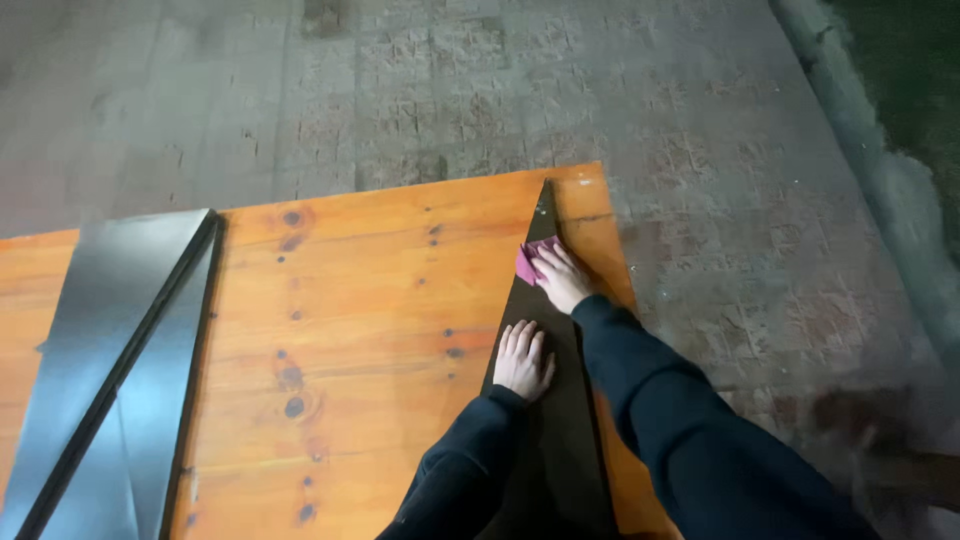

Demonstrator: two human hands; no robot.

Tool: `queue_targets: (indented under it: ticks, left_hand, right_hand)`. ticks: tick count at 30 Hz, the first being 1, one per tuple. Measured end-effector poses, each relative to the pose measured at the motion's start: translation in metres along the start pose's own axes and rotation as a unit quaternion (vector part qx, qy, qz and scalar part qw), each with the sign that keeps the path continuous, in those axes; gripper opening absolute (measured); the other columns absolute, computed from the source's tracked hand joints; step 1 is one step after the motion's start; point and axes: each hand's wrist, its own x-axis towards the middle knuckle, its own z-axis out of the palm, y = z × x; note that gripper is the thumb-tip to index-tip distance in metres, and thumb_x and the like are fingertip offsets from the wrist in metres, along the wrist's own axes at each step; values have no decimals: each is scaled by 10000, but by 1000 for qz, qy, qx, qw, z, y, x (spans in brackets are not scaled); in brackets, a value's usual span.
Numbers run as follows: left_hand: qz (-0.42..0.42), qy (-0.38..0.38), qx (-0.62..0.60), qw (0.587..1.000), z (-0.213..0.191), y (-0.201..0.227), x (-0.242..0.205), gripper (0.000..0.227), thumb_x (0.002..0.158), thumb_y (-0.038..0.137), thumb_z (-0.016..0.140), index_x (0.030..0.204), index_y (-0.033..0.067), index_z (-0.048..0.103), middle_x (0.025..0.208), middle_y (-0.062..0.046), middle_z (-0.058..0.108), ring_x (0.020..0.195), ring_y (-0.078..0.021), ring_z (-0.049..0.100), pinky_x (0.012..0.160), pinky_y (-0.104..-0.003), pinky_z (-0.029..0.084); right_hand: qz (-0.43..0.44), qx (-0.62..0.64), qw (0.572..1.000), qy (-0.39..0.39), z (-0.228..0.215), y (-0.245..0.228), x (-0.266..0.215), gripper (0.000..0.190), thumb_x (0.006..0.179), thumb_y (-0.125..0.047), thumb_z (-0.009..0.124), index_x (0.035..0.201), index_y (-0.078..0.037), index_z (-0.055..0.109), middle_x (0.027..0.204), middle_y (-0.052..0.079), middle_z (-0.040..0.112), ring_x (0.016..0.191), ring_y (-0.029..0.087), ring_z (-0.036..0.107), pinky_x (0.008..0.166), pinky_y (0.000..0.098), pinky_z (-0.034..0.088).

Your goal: The person wipes a dark triangular wooden piece on a workbench using a pink cloth. They then pick up a second dark triangular piece, place it next to the first, and continue wiping the surface.

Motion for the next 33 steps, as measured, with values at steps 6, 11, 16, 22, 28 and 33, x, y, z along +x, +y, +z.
queue_targets:
  ticks: [6, 11, 16, 22, 28, 33]
  left_hand:
    - [2, 14, -46, 999, -19, 11, -28, 498, 991, 374, 813, 1365, 53, 748, 1459, -185, 717, 1493, -408, 667, 1325, -615, 463]
    - [-5, 30, -105, 994, -43, 24, -54, 430, 1010, 355, 833, 1310, 54, 773, 1418, -187, 739, 1469, -425, 689, 1300, -626, 483]
    - [-8, 32, -154, 988, -80, 43, -86, 399, 1007, 304, 861, 1291, 35, 782, 1409, -195, 750, 1443, -445, 700, 1278, -611, 510]
    - [-24, 29, -176, 984, -113, 65, -125, 393, 995, 326, 881, 1290, 79, 803, 1411, -157, 762, 1428, -422, 715, 1272, -577, 529]
    - [-8, -13, -197, 980, -112, 63, -137, 455, 985, 347, 886, 1319, 58, 776, 1440, -198, 736, 1474, -465, 667, 1303, -609, 477]
    - [31, -32, -182, 982, -106, 65, -132, 483, 979, 382, 891, 1326, 64, 782, 1451, -205, 728, 1478, -470, 661, 1312, -605, 472]
  right_hand:
    - [56, 12, 996, -75, -21, -15, -22, 554, 1096, -377, 799, 1635, -285, 710, 1822, -12, 588, 1743, 360, 451, 1415, 472, 433]
    - [44, 65, 997, 28, -27, -24, -67, 551, 1034, -216, 858, 1575, -196, 758, 1692, 16, 712, 1617, 364, 609, 1327, 444, 535]
    - [32, 93, 990, 105, -81, -70, -122, 597, 955, -86, 904, 1537, -129, 775, 1643, 72, 743, 1543, 410, 668, 1271, 477, 579]
    - [46, 207, 971, 113, -119, -112, -210, 663, 949, 41, 842, 1595, -62, 729, 1689, 149, 706, 1557, 489, 625, 1294, 568, 535]
    - [79, 255, 961, 75, -158, -155, -271, 652, 993, 35, 796, 1630, -72, 706, 1724, 136, 681, 1600, 463, 595, 1321, 591, 486]
    - [135, 237, 958, 90, -184, -171, -313, 627, 1037, -8, 773, 1652, -101, 700, 1759, 119, 656, 1601, 437, 596, 1319, 558, 494]
